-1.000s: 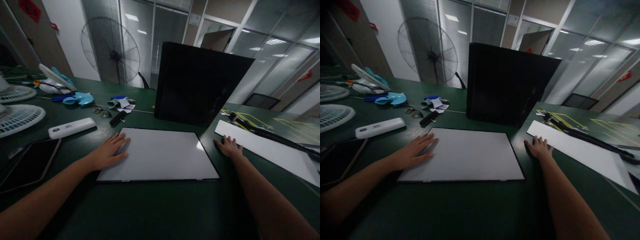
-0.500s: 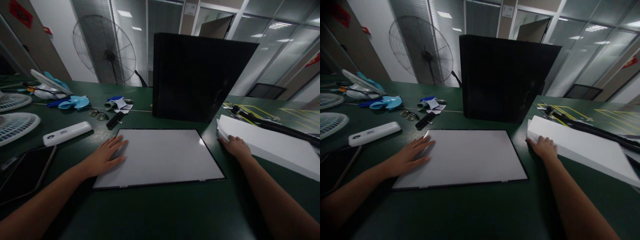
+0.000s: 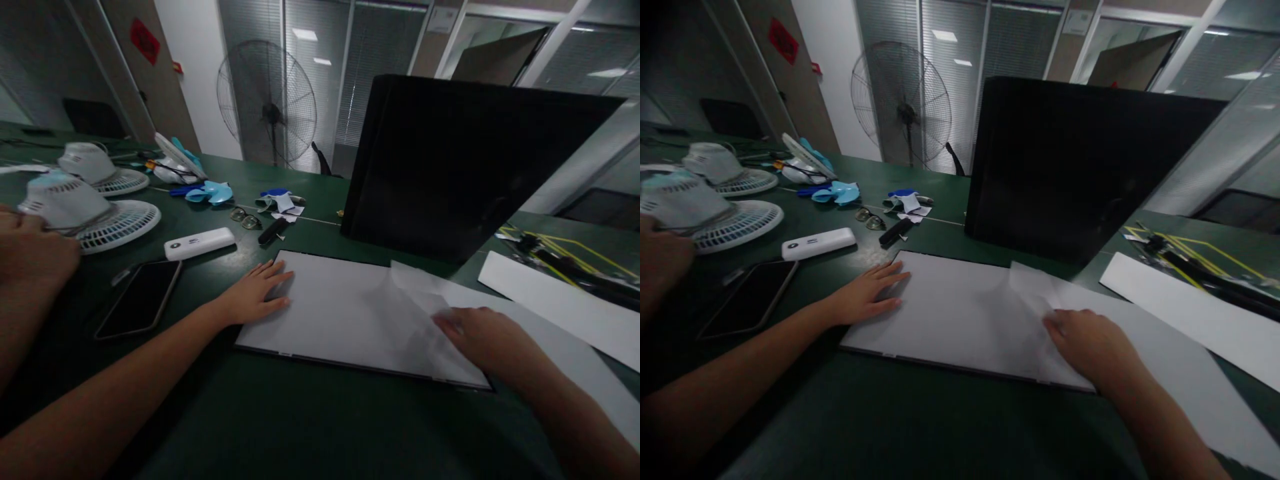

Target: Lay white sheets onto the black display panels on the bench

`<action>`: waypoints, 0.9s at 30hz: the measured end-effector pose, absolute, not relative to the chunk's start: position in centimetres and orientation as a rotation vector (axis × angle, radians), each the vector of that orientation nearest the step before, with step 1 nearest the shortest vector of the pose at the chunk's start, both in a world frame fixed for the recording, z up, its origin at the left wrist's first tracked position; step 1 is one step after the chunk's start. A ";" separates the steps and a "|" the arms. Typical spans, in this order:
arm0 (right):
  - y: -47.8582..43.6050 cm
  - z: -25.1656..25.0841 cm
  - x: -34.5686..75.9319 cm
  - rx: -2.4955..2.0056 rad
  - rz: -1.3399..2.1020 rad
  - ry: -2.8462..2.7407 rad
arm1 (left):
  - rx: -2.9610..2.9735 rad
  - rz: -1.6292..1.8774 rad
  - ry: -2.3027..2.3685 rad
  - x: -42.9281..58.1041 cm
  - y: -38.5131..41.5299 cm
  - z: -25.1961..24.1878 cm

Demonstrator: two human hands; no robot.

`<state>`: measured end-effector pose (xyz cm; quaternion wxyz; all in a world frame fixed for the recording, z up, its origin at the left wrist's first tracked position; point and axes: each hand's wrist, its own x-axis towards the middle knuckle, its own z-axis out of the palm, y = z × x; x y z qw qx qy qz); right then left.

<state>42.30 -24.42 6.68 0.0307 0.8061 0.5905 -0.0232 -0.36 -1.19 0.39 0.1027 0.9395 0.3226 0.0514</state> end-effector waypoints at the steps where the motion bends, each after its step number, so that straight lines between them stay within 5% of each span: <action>1: -24.0 6.9 39.5 2.387 -0.111 1.896 | 2.763 0.153 0.959 -0.3 -1.2 0.4; 8: -20.5 6.3 23.3 1.923 -0.275 2.369 | 2.679 0.241 1.027 0.0 -1.6 0.8; 14: -19.5 6.7 19.9 1.851 -0.532 2.639 | 2.722 0.194 0.978 -0.3 -1.4 0.7; 18: -18.2 6.3 26.7 2.128 -0.578 2.573 | 2.665 0.247 1.025 -0.3 -1.0 0.5; 27: -22.7 1.6 57.3 2.967 0.344 1.405 | 2.606 0.361 0.988 -0.6 -0.9 0.6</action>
